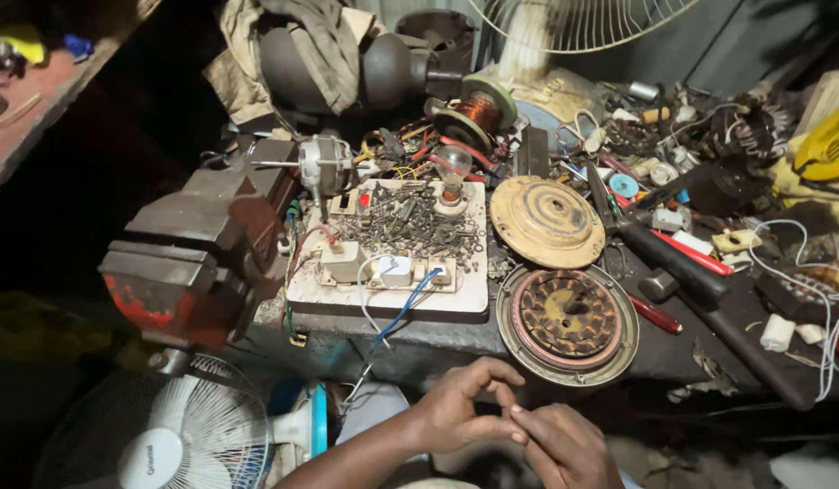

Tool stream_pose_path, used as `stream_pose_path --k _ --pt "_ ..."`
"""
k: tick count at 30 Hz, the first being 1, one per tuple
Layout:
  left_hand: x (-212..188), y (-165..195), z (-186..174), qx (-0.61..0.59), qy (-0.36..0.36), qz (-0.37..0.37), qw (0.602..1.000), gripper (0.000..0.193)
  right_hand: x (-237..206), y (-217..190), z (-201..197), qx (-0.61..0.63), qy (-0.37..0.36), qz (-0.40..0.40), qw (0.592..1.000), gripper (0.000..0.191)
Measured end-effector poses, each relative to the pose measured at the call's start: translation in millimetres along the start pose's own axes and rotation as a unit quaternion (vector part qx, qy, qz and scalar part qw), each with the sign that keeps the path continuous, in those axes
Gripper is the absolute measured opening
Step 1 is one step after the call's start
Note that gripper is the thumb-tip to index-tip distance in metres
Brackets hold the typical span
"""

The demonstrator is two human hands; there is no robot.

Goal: The person sits at a cluttered workbench and assembles a ceiling fan motor. They seat the wound rotor into the lower housing, fit the upper cover plate over it, tap the assembly with a hammer to align it, and then drive screws around the housing with a screwdriver.

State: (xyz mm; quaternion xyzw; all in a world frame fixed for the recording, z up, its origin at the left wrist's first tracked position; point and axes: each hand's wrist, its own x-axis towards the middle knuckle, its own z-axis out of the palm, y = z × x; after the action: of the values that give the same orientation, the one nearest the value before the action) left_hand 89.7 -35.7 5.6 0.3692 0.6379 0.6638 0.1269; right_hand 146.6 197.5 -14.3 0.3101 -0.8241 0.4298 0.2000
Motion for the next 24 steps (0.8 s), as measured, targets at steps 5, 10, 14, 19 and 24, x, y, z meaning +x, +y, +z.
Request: stream_pose_path --k 5,10,14,19,24 --pt "-13.3 9.0 -16.8 -0.004 -0.022 -0.015 1.000 0.054 12.7 -19.6 12.3 -0.017 -0.021 0.066 0.997 0.029" --pt "-22.6 4.0 -42.7 0.228 0.057 0.131 0.963 0.056 33.2 -33.2 22.4 -0.061 -0.023 0.088 0.994 0.022" --pt "-15.3 -3.6 -70.5 0.420 0.121 0.220 0.872 0.045 75.0 -42.8 16.0 -0.141 0.008 0.092 0.986 0.021" --pt "0.3 -10.0 -94.1 0.474 0.079 0.281 0.831 0.031 143.0 -39.6 17.7 -0.224 -0.002 0.038 0.974 0.027" --pt "3.8 -17.4 -96.4 0.472 0.087 0.258 0.838 0.030 209.4 -11.4 36.4 -0.224 -0.080 0.004 0.971 0.049"
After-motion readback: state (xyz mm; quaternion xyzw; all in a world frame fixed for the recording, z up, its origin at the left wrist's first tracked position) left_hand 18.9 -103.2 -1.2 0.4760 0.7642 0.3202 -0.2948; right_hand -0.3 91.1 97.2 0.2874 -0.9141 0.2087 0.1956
